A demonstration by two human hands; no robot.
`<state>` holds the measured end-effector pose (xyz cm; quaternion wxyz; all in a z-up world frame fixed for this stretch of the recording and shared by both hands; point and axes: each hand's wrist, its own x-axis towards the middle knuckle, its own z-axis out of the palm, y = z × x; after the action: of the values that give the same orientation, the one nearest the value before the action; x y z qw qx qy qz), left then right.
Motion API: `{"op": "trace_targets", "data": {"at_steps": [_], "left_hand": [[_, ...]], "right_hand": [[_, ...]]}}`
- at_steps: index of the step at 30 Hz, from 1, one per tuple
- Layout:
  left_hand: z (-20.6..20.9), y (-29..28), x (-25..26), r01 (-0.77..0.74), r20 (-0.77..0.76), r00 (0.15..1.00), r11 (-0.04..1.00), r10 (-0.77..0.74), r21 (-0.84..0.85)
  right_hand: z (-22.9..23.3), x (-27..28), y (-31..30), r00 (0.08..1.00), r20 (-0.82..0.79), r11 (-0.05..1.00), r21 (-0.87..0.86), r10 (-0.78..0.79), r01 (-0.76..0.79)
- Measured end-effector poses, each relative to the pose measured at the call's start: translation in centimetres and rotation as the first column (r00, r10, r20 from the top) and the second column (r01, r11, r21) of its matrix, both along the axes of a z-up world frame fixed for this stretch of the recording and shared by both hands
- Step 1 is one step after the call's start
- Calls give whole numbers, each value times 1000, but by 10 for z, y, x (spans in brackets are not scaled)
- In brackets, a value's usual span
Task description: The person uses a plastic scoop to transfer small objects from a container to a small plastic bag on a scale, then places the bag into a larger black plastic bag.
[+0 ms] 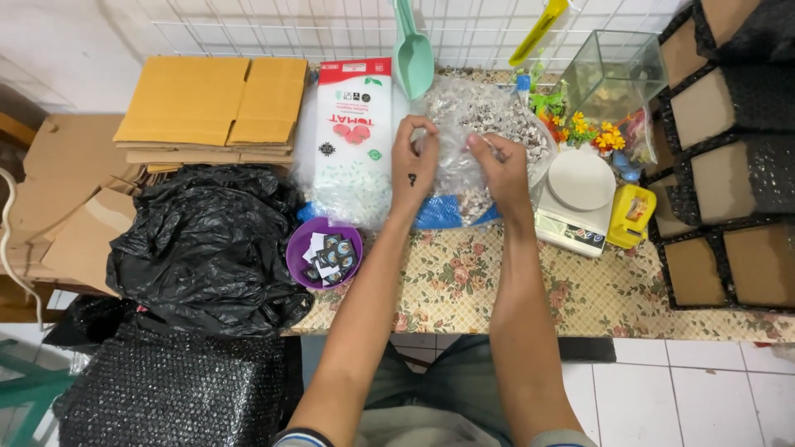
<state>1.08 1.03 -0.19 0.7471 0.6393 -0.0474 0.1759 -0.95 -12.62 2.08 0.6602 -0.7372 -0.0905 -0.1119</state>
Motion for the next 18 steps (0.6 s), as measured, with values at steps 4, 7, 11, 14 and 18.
{"op": "trace_targets", "data": {"at_steps": [4,7,11,14,18], "left_hand": [[-9,-2,8,23,102,994,987,-40,159],[-5,0,2,-53,209,978,953,-11,297],[-37,-2,23,-140,177,977,982,116,126],[-30,4,22,-184,84,979,982,187,-43],[-12,-4,12,-140,29,988,959,152,-248]], "right_hand": [[-21,16,-12,1000,10,998,-49,27,-27],[0,4,-4,997,8,996,-48,74,-74],[4,0,-10,998,-8,998,-21,60,-60],[-1,5,-14,999,0,999,-13,50,-50],[12,-5,-9,998,36,998,19,-55,55]]}}
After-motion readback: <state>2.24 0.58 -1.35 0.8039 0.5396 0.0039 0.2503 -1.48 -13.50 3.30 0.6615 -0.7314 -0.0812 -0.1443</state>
